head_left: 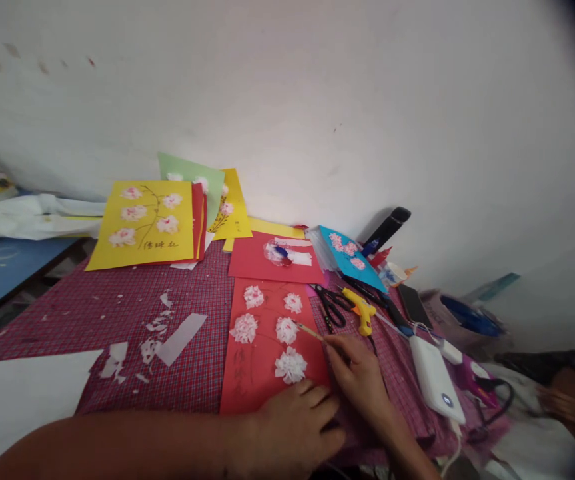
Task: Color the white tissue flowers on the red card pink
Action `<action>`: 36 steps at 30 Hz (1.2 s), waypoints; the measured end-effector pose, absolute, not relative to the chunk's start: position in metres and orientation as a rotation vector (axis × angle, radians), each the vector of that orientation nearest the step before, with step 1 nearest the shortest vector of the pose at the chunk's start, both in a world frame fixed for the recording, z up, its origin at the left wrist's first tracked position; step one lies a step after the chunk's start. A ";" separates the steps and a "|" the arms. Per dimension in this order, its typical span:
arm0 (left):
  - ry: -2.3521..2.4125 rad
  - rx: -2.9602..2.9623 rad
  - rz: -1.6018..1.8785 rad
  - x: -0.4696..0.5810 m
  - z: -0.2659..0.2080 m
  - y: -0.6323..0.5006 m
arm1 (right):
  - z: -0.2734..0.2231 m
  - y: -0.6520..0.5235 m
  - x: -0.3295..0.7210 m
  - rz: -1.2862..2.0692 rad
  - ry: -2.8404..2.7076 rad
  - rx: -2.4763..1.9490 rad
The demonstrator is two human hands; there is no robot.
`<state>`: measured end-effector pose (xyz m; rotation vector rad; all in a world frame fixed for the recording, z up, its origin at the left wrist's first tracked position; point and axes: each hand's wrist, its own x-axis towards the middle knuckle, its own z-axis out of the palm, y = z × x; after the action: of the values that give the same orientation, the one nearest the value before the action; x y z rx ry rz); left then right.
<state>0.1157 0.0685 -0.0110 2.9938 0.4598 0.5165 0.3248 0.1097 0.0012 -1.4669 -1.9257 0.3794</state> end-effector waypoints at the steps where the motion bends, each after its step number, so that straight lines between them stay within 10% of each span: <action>1: 0.458 2.995 0.513 0.116 -0.012 0.069 | 0.001 0.111 0.324 0.382 -1.932 -1.468; 36: 0.468 2.990 0.475 0.110 0.001 0.067 | 0.011 0.103 0.333 0.375 -1.944 -1.428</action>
<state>0.1097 0.0668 0.0008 2.9901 0.4684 0.4753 0.3333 0.1027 0.0115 -1.4285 -1.9444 0.3745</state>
